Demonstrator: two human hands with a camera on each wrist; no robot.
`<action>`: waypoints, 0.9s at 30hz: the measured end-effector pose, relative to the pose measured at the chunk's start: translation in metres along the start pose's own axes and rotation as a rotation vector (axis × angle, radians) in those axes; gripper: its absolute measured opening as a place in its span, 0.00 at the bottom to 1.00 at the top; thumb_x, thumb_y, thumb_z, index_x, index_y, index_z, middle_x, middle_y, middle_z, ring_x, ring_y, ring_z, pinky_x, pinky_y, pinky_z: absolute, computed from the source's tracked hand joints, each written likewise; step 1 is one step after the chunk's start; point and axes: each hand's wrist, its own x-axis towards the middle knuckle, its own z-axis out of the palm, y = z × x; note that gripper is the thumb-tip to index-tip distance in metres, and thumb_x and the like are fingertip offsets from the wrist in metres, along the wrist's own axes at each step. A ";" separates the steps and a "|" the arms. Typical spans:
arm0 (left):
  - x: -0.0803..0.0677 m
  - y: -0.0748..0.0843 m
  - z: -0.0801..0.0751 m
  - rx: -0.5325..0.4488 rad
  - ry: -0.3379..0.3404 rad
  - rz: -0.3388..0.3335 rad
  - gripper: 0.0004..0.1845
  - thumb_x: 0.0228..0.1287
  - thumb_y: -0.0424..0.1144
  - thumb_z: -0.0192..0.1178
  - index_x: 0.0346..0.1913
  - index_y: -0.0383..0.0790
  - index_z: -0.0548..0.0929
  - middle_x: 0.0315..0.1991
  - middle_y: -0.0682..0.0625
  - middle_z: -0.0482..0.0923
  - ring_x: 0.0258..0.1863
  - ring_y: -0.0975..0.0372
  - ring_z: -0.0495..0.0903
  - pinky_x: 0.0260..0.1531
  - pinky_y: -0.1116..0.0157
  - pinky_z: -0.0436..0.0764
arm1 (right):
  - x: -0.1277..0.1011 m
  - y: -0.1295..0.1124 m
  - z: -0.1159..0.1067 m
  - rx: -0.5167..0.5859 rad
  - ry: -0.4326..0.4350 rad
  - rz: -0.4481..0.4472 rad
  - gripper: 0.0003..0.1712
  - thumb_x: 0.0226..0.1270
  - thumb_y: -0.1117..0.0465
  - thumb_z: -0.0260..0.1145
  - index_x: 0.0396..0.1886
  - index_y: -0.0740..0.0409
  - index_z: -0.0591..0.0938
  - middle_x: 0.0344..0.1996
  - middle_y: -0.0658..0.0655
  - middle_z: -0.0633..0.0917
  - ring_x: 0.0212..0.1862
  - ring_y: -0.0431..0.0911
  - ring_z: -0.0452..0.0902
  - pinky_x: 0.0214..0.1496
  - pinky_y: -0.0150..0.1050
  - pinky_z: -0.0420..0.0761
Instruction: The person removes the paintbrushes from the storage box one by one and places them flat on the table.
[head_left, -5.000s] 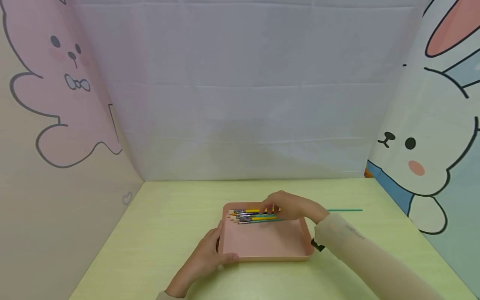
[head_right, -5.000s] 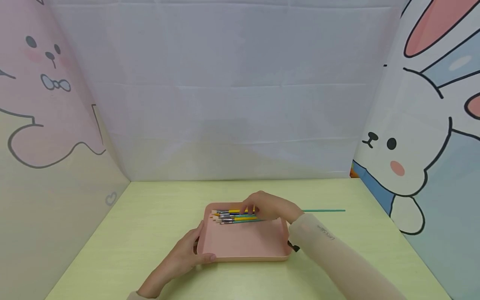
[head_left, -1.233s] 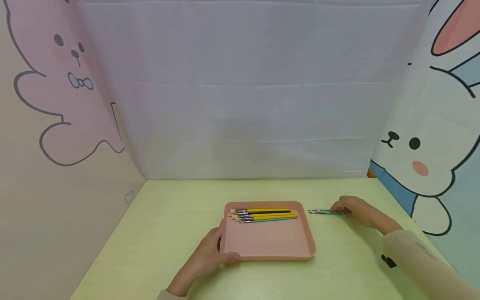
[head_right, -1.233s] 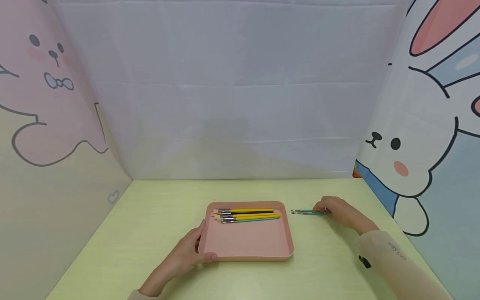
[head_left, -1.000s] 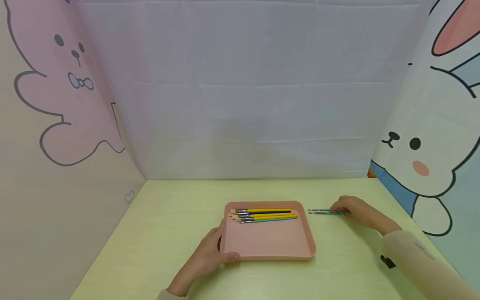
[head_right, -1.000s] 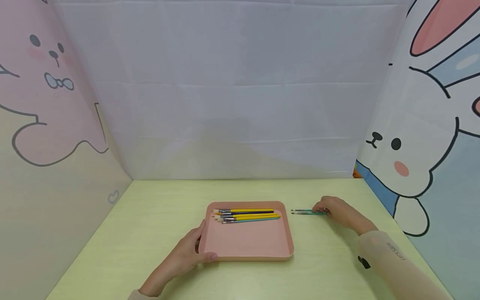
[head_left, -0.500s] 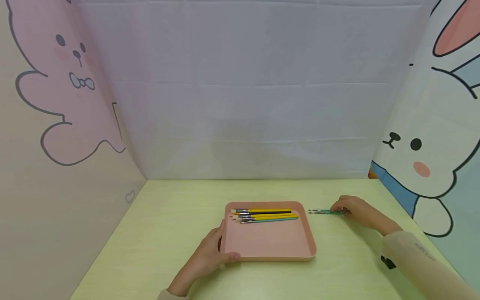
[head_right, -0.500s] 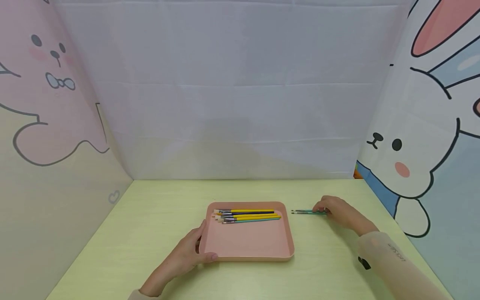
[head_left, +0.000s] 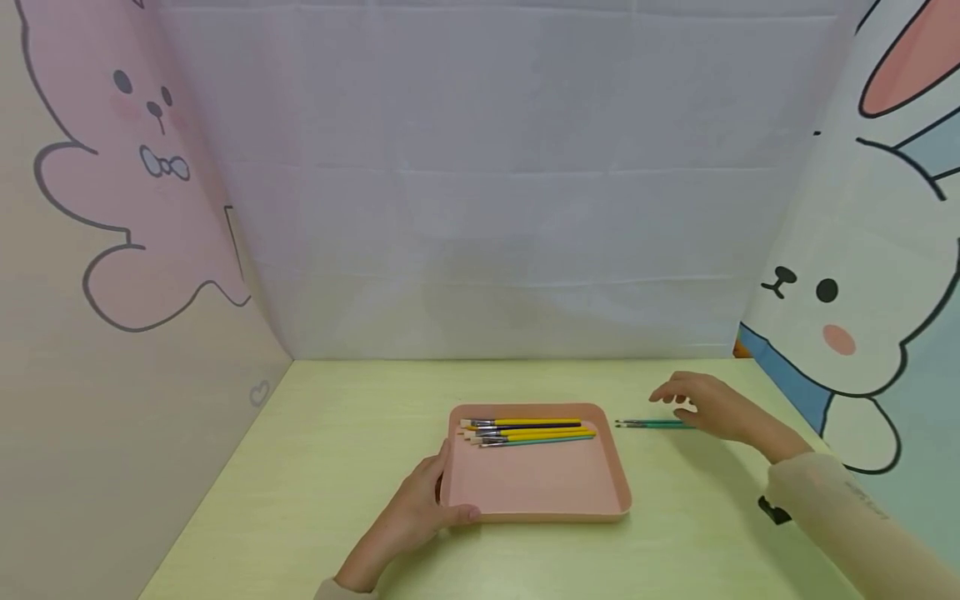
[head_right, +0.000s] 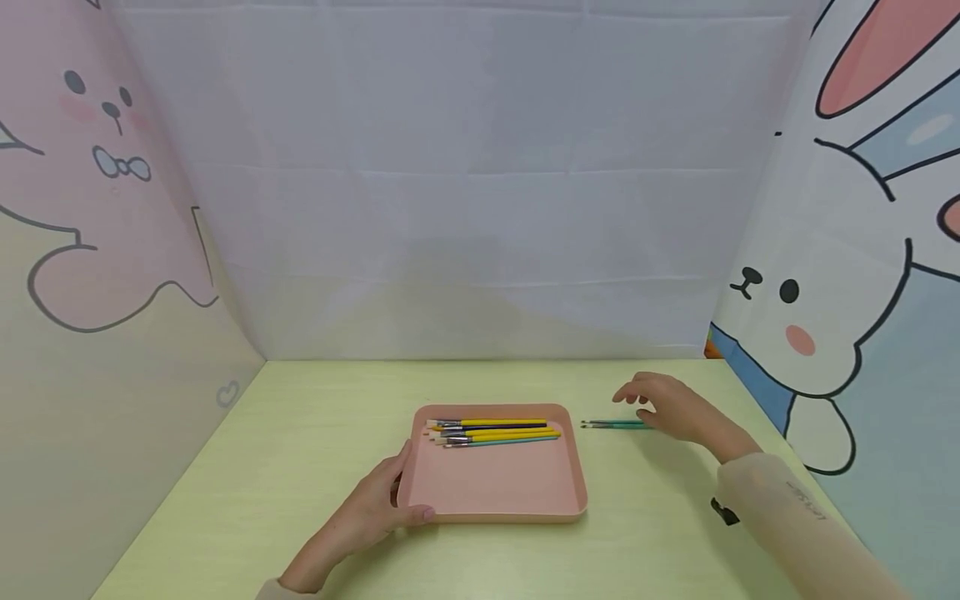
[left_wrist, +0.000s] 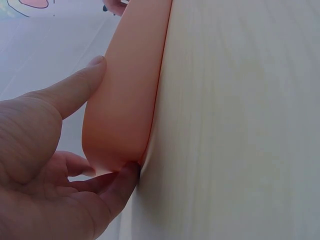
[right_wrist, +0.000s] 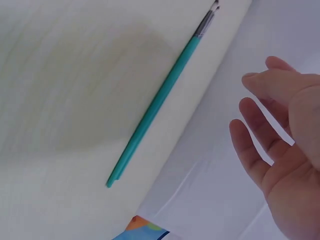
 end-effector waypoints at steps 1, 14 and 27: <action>0.000 0.000 0.000 0.000 0.000 0.001 0.65 0.56 0.55 0.81 0.86 0.37 0.49 0.76 0.33 0.65 0.65 0.48 0.74 0.66 0.43 0.73 | 0.003 -0.005 -0.002 0.007 -0.003 -0.001 0.22 0.63 0.75 0.76 0.56 0.58 0.87 0.44 0.52 0.87 0.44 0.52 0.84 0.43 0.44 0.86; 0.000 -0.002 0.000 0.005 -0.002 0.006 0.65 0.56 0.54 0.81 0.86 0.39 0.50 0.76 0.34 0.66 0.66 0.48 0.73 0.66 0.43 0.73 | 0.046 -0.062 -0.021 0.103 -0.064 -0.042 0.22 0.67 0.70 0.75 0.60 0.58 0.86 0.50 0.52 0.87 0.49 0.49 0.83 0.47 0.48 0.87; 0.001 -0.001 0.000 0.009 -0.002 0.017 0.65 0.56 0.54 0.81 0.86 0.38 0.50 0.75 0.33 0.67 0.67 0.46 0.73 0.67 0.41 0.71 | 0.082 -0.100 -0.007 0.190 -0.144 -0.096 0.21 0.71 0.68 0.72 0.62 0.57 0.85 0.55 0.55 0.86 0.52 0.54 0.84 0.49 0.53 0.86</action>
